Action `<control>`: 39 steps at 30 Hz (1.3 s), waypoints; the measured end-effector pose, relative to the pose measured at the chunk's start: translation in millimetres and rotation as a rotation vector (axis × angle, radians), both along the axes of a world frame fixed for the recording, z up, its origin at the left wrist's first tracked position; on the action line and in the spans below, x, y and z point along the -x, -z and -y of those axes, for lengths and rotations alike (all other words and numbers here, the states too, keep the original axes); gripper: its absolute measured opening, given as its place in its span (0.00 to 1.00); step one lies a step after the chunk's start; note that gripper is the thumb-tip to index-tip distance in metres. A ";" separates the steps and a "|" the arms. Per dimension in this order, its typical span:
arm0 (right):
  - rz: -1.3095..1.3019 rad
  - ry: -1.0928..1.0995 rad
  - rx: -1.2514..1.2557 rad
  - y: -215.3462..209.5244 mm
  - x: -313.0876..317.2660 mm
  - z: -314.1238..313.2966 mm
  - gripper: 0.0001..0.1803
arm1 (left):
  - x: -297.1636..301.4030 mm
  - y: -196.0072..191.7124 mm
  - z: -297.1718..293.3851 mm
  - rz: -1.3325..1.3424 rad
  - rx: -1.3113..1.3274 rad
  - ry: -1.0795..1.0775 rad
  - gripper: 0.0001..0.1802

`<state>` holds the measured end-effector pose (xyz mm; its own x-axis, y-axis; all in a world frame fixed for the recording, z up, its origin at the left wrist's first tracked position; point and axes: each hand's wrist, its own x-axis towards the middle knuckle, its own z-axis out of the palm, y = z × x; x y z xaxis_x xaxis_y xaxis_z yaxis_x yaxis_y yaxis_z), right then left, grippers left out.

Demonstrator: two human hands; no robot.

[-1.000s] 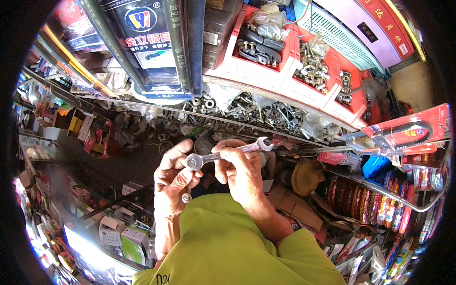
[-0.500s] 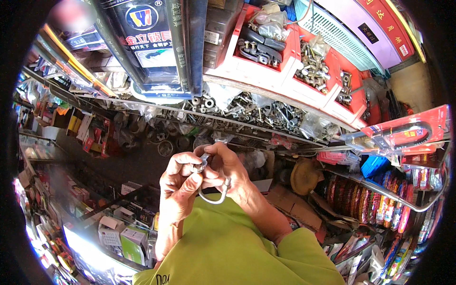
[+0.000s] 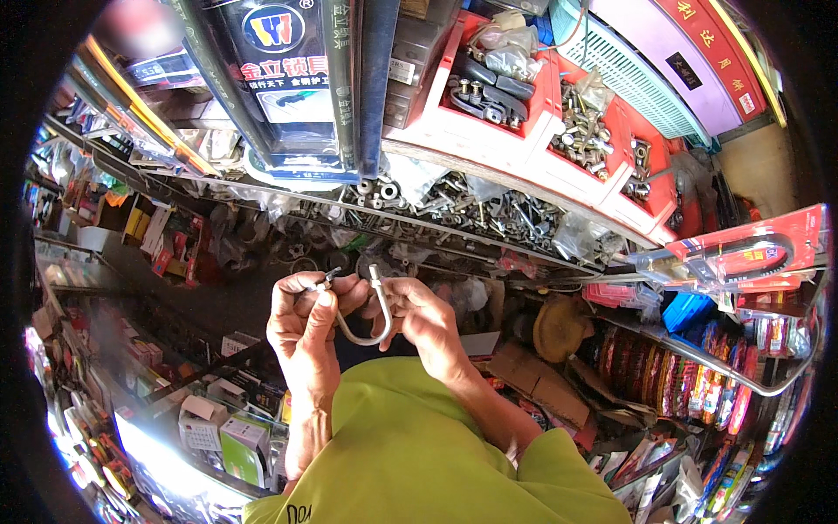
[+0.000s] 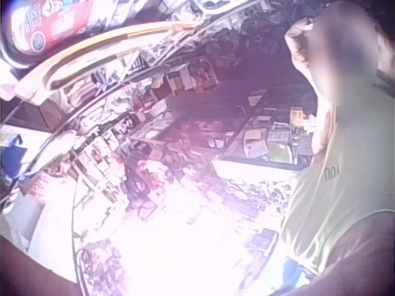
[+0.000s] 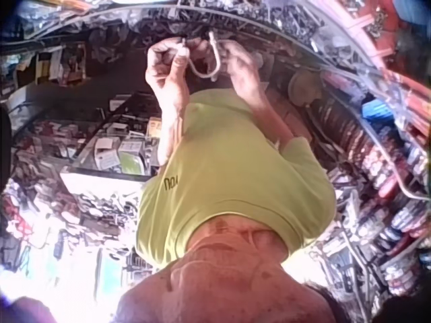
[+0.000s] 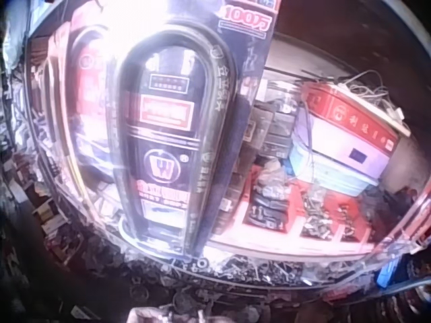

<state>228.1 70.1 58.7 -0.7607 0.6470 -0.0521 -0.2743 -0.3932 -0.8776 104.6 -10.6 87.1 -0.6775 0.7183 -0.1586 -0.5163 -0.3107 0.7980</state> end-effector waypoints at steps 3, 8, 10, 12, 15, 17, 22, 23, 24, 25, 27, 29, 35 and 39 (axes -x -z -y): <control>0.203 -0.094 -0.203 -27.0 2.8 1.4 0.35 | 2.3 4.7 1.2 0.005 0.010 0.018 0.11; -0.006 -0.071 0.155 6.6 14.1 -7.3 0.45 | -1.7 -1.9 2.6 -0.122 0.008 0.057 0.10; -0.067 -0.262 0.131 14.8 9.4 -14.1 0.44 | -7.5 -0.8 3.9 -0.035 0.033 0.105 0.10; -0.024 -0.352 0.171 14.0 11.2 -14.5 0.37 | -8.3 -2.4 2.3 -0.065 0.006 0.113 0.09; 0.168 -0.358 0.299 4.3 10.9 -7.5 0.26 | -1.7 -2.0 0.8 0.098 0.169 0.061 0.09; 0.267 -0.365 0.287 5.9 12.5 -4.2 0.27 | 10.7 0.2 1.8 0.185 0.143 0.121 0.10; 0.164 -0.364 0.453 15.2 12.5 1.9 0.31 | 23.4 24.7 2.0 0.089 0.280 0.283 0.10; 0.151 -0.371 0.472 17.3 12.0 1.9 0.32 | 23.7 24.7 1.2 0.073 0.298 0.300 0.10; 0.139 -0.376 0.491 18.0 11.6 1.9 0.32 | 24.0 24.6 0.7 0.056 0.317 0.317 0.09; 0.143 -0.342 0.541 18.3 10.7 2.1 0.31 | 24.3 24.6 0.7 0.026 0.324 0.330 0.09; 0.149 -0.271 0.639 18.3 8.3 1.8 0.31 | 25.5 23.5 1.4 -0.036 0.337 0.357 0.09; 0.129 -0.273 0.618 12.9 7.6 -1.0 0.31 | 26.3 25.3 2.5 -0.135 0.321 0.350 0.09; 0.066 -0.328 0.663 2.7 6.9 -4.1 0.31 | 27.1 33.1 1.5 -0.312 0.184 0.285 0.11; 0.025 -0.282 0.698 -0.4 7.8 -7.3 0.30 | 20.6 40.2 -3.5 -0.225 0.063 0.354 0.11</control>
<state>220.4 77.4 59.1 -0.8859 0.2381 -0.3980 -0.0638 -0.9126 -0.4038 84.0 -7.1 46.9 -0.4130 0.9067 -0.0858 -0.3929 -0.0925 0.9149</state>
